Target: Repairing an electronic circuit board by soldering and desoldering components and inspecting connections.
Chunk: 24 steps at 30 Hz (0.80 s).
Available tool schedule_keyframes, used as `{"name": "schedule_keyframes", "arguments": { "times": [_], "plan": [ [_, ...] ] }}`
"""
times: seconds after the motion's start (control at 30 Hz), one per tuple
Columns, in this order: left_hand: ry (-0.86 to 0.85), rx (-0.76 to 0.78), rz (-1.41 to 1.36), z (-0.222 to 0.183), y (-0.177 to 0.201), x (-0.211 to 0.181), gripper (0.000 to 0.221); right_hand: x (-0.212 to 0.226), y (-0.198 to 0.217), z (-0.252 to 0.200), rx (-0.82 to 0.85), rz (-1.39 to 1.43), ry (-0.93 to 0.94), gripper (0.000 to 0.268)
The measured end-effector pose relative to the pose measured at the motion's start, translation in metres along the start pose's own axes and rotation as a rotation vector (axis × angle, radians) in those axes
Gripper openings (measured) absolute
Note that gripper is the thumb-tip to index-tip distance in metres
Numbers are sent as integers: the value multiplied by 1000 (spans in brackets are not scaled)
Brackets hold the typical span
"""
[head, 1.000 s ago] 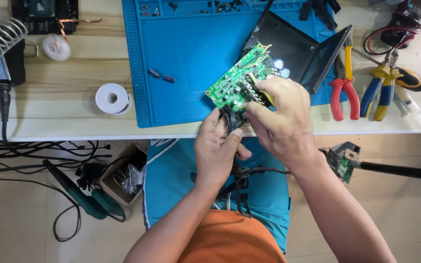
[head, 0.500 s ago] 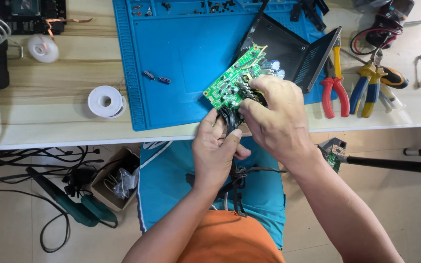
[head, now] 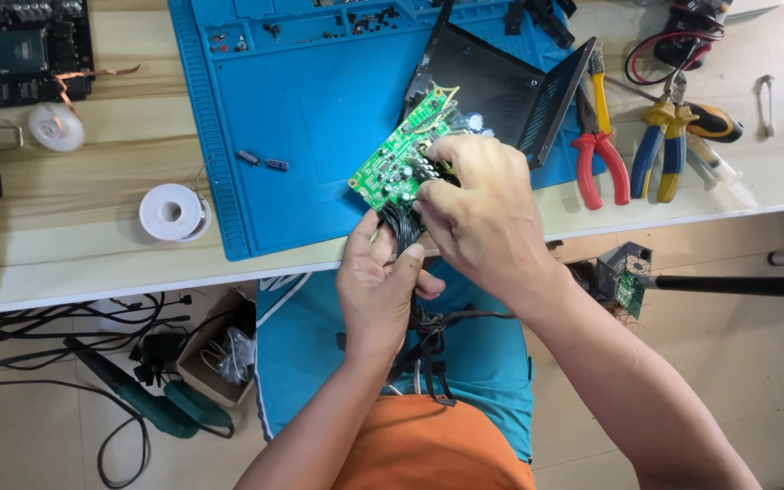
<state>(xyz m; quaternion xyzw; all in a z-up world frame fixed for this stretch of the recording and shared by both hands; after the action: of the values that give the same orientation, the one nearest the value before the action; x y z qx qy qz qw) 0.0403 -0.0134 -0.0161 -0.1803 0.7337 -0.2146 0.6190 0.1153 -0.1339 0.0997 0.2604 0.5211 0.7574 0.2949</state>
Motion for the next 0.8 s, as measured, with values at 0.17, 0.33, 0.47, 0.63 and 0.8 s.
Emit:
{"name": "schedule_keyframes", "arguments": {
  "times": [0.17, 0.33, 0.47, 0.63, 0.8],
  "plan": [
    [-26, -5, -15, -1, -3, -5, 83, 3, -5, 3, 4, -51, 16, 19],
    [-30, 3, -8, -1, -4, -3, 83, 7, -4, 5, 63, -53, 3, 20],
    [-17, 2, -15, -1, -6, -7, 84, 12, 0, 8, 80, -71, 13, 21],
    [-24, 9, -14, -1, -7, -9, 84, 13, -1, 10, 98, -100, 28, 21],
    [-45, 25, -25, -1, -5, 2, 88, 16, -3, 12, 121, -139, 42, 19]
  ]
}}
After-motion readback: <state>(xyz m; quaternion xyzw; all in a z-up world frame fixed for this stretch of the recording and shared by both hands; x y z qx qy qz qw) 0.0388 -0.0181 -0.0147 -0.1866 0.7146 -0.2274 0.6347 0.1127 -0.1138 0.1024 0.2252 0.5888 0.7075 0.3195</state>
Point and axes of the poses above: each hand's wrist, its own z-axis towards the middle knuckle, its own y-axis out of the back of the hand, x = y × z, the point moved 4 cm from there along z, towards the middle knuckle, and after that the axes turned 14 degrees about x, right-handed, at the moved point
